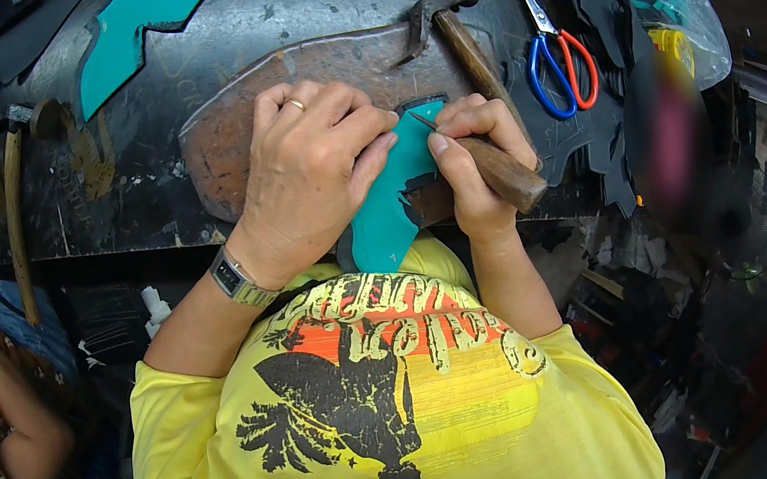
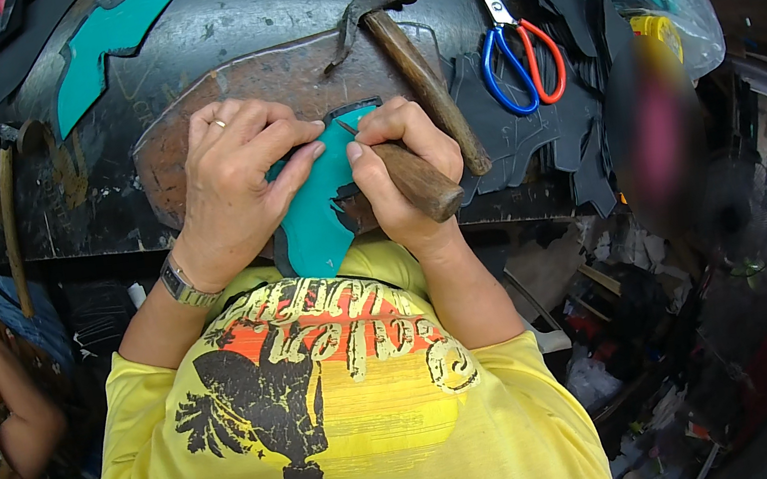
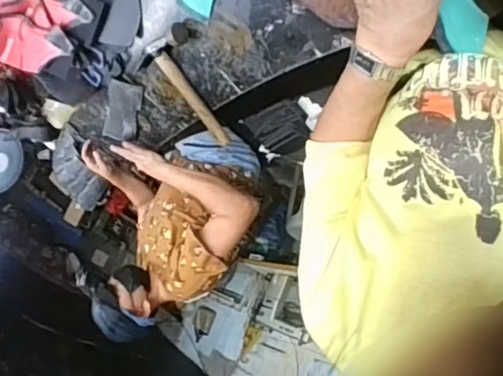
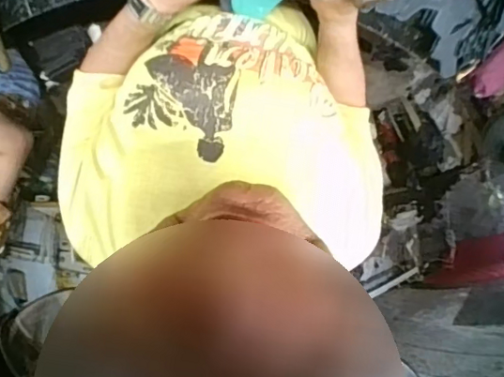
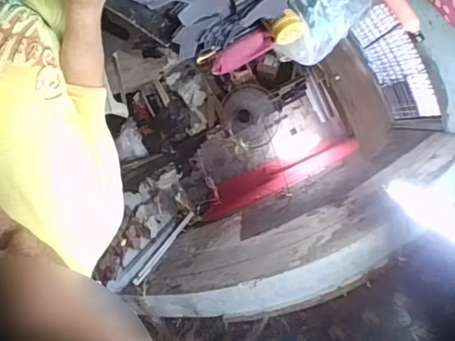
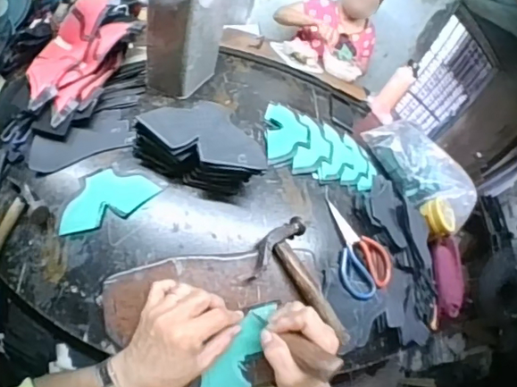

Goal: The person uses a hammer and a pointed tool to mark and shape a teal rubber piece, then uses scissors to trim a black rubber piece. The person repeatedly marks, hammers, and trims the rubber pieces on a cluttered workbench.

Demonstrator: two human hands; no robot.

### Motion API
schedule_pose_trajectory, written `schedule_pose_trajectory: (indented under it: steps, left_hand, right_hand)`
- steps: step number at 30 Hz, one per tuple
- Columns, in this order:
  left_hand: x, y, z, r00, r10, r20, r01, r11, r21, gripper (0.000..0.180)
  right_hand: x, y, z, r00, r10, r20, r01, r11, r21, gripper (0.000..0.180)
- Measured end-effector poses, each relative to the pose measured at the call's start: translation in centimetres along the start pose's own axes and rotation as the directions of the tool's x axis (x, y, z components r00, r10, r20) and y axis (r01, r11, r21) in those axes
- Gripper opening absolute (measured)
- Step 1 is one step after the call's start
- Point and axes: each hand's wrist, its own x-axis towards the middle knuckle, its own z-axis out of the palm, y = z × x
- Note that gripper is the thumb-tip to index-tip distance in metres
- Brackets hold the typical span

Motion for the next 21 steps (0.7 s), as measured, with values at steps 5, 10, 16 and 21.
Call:
schedule_pose_trajectory:
  steps: [5,10,16,21]
  left_hand:
    - [-0.03,-0.01,0.03,1.0,-0.003,-0.002,0.003,1.0,-0.01,0.018]
    - [0.0,-0.08,-0.01,1.0,-0.007,0.011,0.008,1.0,-0.008,0.019]
    - [0.06,-0.08,-0.11,1.0,-0.027,0.015,0.028,0.999,-0.03,0.019]
    - [0.01,-0.15,-0.02,1.0,-0.023,0.016,0.023,0.999,-0.036,0.019]
  right_hand:
    - [-0.14,-0.25,0.05,0.998,0.066,0.021,-0.066,0.998,-0.016,0.011]
    - [0.14,0.01,0.23,1.0,-0.005,0.022,0.006,0.999,-0.044,0.012]
    - [-0.11,-0.3,0.07,0.995,0.062,0.075,-0.056,0.996,-0.071,0.012]
    - [-0.1,-0.38,0.26,0.996,-0.005,0.085,0.019,0.988,-0.155,0.012]
